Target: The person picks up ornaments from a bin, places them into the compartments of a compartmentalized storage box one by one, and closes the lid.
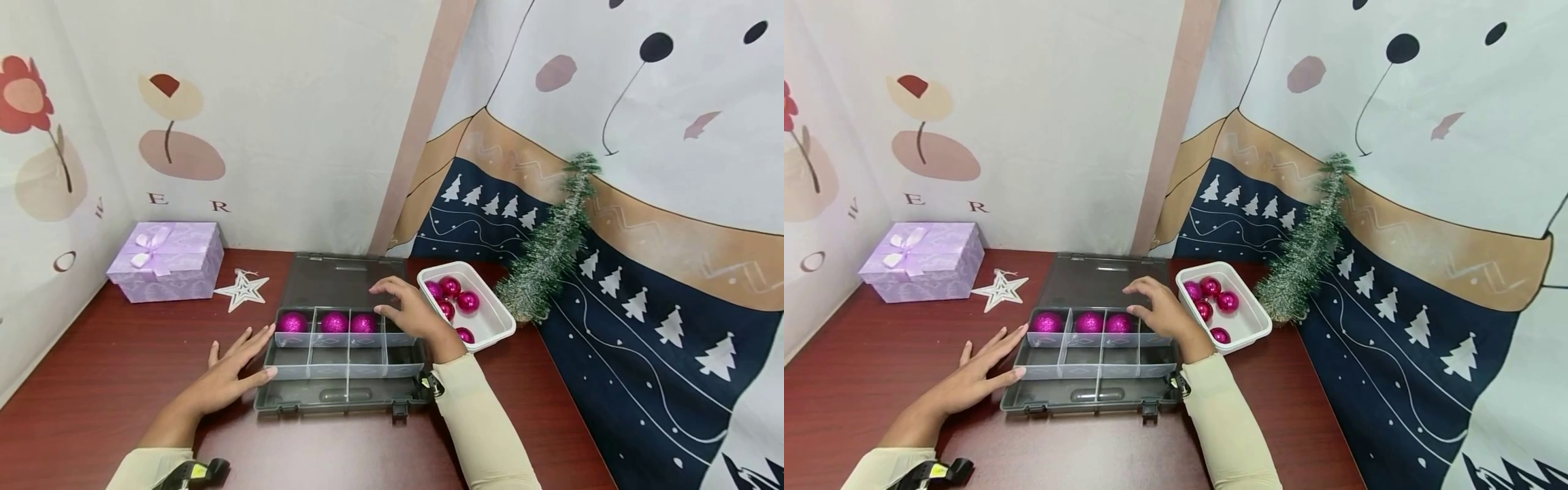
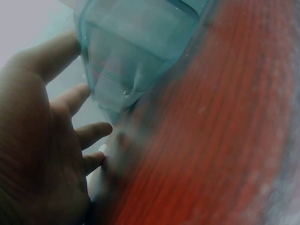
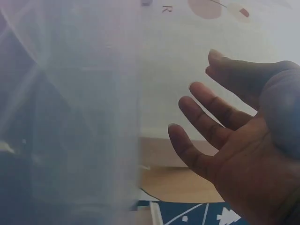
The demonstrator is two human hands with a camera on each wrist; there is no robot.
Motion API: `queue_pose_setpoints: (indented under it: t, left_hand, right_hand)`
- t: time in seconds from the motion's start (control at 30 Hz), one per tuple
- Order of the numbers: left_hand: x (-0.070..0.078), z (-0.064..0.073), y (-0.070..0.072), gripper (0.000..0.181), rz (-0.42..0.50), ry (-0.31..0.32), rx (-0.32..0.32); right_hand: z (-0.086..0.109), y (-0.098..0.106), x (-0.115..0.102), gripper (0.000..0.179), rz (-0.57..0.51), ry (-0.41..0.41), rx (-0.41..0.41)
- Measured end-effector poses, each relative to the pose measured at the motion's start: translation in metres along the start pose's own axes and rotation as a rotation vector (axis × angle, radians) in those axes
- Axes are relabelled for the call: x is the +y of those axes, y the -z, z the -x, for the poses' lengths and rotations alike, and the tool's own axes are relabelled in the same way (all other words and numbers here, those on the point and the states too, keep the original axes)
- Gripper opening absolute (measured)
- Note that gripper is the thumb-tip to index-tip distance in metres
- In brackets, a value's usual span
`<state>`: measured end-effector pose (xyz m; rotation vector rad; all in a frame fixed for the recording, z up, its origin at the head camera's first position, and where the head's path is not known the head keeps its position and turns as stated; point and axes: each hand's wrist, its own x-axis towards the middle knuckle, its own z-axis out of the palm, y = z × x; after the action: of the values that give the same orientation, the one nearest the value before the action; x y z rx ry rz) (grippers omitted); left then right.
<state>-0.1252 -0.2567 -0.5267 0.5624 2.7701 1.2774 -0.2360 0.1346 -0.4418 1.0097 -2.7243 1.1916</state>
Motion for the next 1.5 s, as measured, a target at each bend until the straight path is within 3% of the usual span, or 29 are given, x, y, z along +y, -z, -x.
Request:
queue_pose_setpoints:
  t: [0.27, 0.6, 0.73, 0.93, 1.13, 1.37, 1.5]
  left_hand:
    - [-0.001, 0.001, 0.0, 0.084, -0.002, -0.001, 0.002]
    - [0.001, 0.001, 0.001, 0.085, 0.0, 0.003, -0.003]
    - [0.002, 0.0, 0.001, 0.085, -0.003, 0.003, -0.003]
    - [0.002, 0.001, 0.0, 0.084, 0.001, 0.003, -0.004]
    - [0.002, 0.0, 0.0, 0.084, -0.001, 0.002, -0.006]
    - [0.001, 0.0, 0.001, 0.084, -0.004, 0.002, -0.004]
    - [-0.001, 0.0, 0.0, 0.084, -0.005, 0.002, -0.006]
  right_hand:
    - [0.003, 0.02, -0.005, 0.033, -0.009, -0.022, 0.011]
    - [0.027, 0.053, 0.008, 0.038, -0.045, -0.132, 0.096]
    - [0.037, 0.061, 0.016, 0.038, -0.059, -0.123, 0.126]
    - [0.048, 0.069, 0.03, 0.04, -0.087, -0.113, 0.145]
    - [0.057, 0.075, 0.041, 0.039, -0.083, -0.187, 0.167]
    - [0.053, 0.074, 0.056, 0.036, -0.066, -0.247, 0.194]
    - [0.049, 0.074, 0.064, 0.036, 0.0, -0.29, 0.198]
